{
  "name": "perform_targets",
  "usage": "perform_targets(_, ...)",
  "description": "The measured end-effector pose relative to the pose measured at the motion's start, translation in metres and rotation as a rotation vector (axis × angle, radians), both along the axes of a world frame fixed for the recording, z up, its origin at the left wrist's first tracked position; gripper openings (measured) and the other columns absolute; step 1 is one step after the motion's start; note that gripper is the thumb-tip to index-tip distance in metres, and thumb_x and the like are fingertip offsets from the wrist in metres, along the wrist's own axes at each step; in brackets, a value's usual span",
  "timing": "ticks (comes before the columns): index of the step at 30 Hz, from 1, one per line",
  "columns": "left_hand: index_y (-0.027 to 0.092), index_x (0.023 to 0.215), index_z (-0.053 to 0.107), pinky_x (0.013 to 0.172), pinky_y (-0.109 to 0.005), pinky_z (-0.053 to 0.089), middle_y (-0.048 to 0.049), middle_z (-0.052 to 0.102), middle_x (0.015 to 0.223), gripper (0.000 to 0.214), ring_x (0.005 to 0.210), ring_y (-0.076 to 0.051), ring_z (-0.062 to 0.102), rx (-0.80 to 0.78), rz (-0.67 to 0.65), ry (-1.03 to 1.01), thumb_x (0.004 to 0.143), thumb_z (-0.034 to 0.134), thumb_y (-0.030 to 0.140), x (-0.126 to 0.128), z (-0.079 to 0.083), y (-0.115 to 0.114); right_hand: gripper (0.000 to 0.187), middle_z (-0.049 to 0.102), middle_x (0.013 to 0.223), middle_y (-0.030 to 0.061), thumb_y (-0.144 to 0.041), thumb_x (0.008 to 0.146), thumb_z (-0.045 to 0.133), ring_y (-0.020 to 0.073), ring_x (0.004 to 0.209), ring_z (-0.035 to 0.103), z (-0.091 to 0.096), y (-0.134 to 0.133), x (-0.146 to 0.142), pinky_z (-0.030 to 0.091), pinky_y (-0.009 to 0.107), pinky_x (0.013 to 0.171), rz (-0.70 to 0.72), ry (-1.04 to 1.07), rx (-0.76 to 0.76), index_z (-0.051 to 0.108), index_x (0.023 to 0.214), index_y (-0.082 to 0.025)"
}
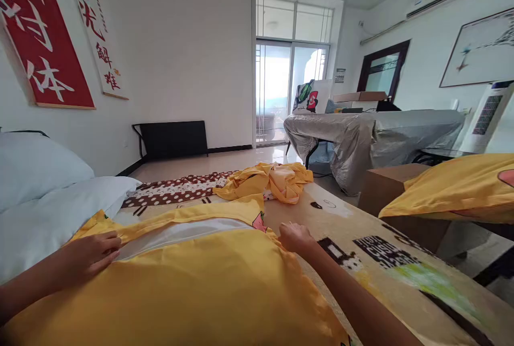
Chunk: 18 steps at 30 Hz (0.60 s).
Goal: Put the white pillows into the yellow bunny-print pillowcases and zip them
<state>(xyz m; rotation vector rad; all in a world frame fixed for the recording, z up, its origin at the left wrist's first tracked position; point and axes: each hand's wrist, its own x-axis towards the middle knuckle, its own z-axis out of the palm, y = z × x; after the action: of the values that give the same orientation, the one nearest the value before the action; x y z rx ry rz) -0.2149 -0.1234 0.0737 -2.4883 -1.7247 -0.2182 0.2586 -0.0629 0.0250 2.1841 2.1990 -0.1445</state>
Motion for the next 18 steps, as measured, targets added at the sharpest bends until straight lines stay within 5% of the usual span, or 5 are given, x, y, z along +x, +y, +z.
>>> perform_targets(2,0.020,0.092,0.061,0.067,-0.025,0.042,-0.0036,0.063,0.093,0.029,0.074,-0.015,0.059,0.162,-0.159,-0.007,0.092,0.033,0.029,0.037,0.031,0.000,0.026,0.066,0.110,0.0186,-0.028,0.086,0.051,0.0323,0.101,0.062,0.037,0.008,-0.011,0.043,0.037,0.077,0.026,0.007,0.084,0.063,0.102,-0.012)
perform_targets(6,0.018,0.073,0.055,0.064,-0.030,0.038,-0.0028,0.057,0.072,0.021,0.067,-0.016,0.051,0.522,-0.585,0.193,0.083,0.038,0.011,0.144,0.073,0.006,0.032,0.064,0.113,0.0130,-0.036,0.093,0.037,0.0265,0.104,0.059,0.096,0.019,-0.051,0.039,0.036,0.085,0.066,0.079,0.339,0.056,0.111,-0.018)
perform_targets(10,0.017,0.058,0.050,0.053,-0.031,0.030,-0.0006,0.047,0.055,0.015,0.052,-0.014,0.041,0.799,-1.094,0.172,0.072,0.046,0.016,0.239,0.079,0.025,0.021,0.065,0.106,0.0081,-0.026,0.090,0.041,0.0207,0.097,0.060,0.084,0.042,-0.084,0.040,0.032,0.083,0.188,0.372,0.644,0.057,0.101,-0.019)
perform_targets(14,0.019,0.052,0.043,0.052,-0.029,0.031,0.0014,0.041,0.050,0.021,0.050,-0.012,0.040,0.822,-1.371,-0.110,0.070,0.050,0.024,0.283,0.022,0.061,0.019,0.062,0.082,0.0034,-0.023,0.084,0.045,0.0137,0.070,0.057,0.019,0.079,-0.091,0.041,0.025,0.067,0.147,0.726,0.666,0.056,0.098,-0.017)
perform_targets(18,0.019,0.053,0.036,0.053,-0.026,0.033,0.0048,0.040,0.046,0.024,0.045,-0.008,0.035,0.495,-1.069,-0.391,0.067,0.055,0.017,0.280,-0.080,0.090,0.020,0.054,0.063,-0.0012,-0.031,0.085,0.045,0.0124,0.059,0.049,-0.013,0.092,-0.083,0.035,0.023,0.056,0.071,0.883,0.587,0.059,0.085,-0.016)
